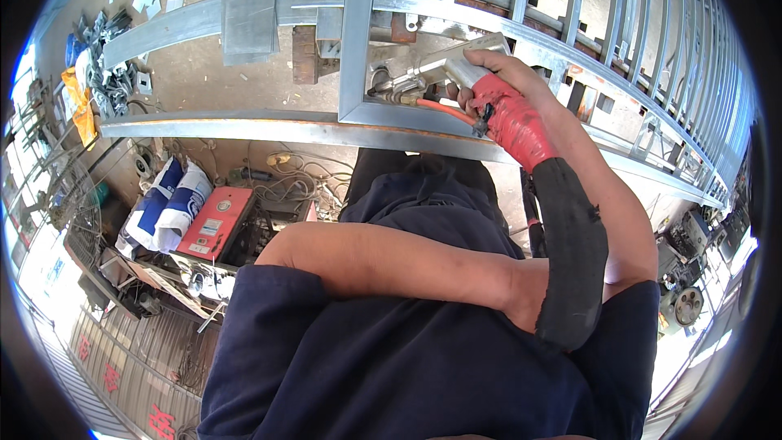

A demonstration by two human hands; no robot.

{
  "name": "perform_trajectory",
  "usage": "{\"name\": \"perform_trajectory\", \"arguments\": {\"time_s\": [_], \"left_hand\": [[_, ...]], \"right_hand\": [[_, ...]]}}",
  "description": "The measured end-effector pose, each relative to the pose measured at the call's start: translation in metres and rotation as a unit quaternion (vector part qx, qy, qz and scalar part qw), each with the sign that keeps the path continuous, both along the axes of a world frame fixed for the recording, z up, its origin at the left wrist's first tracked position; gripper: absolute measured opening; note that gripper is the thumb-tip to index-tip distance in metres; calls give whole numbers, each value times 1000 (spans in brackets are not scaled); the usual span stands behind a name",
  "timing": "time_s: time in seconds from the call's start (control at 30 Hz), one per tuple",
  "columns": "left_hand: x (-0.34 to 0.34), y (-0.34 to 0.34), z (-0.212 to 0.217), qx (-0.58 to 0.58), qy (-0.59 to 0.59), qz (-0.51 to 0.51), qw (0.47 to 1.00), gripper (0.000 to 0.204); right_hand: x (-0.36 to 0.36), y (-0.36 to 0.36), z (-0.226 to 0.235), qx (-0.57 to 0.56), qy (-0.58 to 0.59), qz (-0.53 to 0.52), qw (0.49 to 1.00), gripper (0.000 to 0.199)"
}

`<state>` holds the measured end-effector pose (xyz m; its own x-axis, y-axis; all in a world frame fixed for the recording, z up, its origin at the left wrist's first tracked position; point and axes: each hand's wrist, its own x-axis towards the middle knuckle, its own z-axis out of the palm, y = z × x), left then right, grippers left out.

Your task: The person positions metal bars onto a large metal frame structure and then uses a welding torch to weld the joints. The person moves along the frame to weld multiple connection points.

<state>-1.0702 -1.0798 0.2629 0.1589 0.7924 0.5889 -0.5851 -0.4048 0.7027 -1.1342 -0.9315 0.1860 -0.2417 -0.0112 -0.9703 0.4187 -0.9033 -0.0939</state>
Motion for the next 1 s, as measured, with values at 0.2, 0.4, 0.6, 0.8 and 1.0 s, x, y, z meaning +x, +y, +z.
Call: {"name": "perform_trajectory", "arguments": {"time_s": [0.2, 0.4, 0.6, 0.8, 1.0], "left_hand": [[18, -6, -3, 90, 175, 105, 975, 31], [16, -7, 2, 186, 377, 276, 864, 28], [12, -8, 0, 65, 141, 112, 981, 26], [15, -9, -1, 34, 83, 92, 992, 25], [18, -10, 1, 20, 57, 83, 995, 25]], "right_hand": [[4, 4, -7, -14, 35, 50, 998, 39], [-3, -6, -5, 15, 22, 14, 1000, 50], [-7, -4, 0, -3, 21, 50, 999, 39], [-10, -8, 9, 57, 23, 43, 997, 49], [-8, -8, 11, 44, 42, 50, 997, 52]]}}
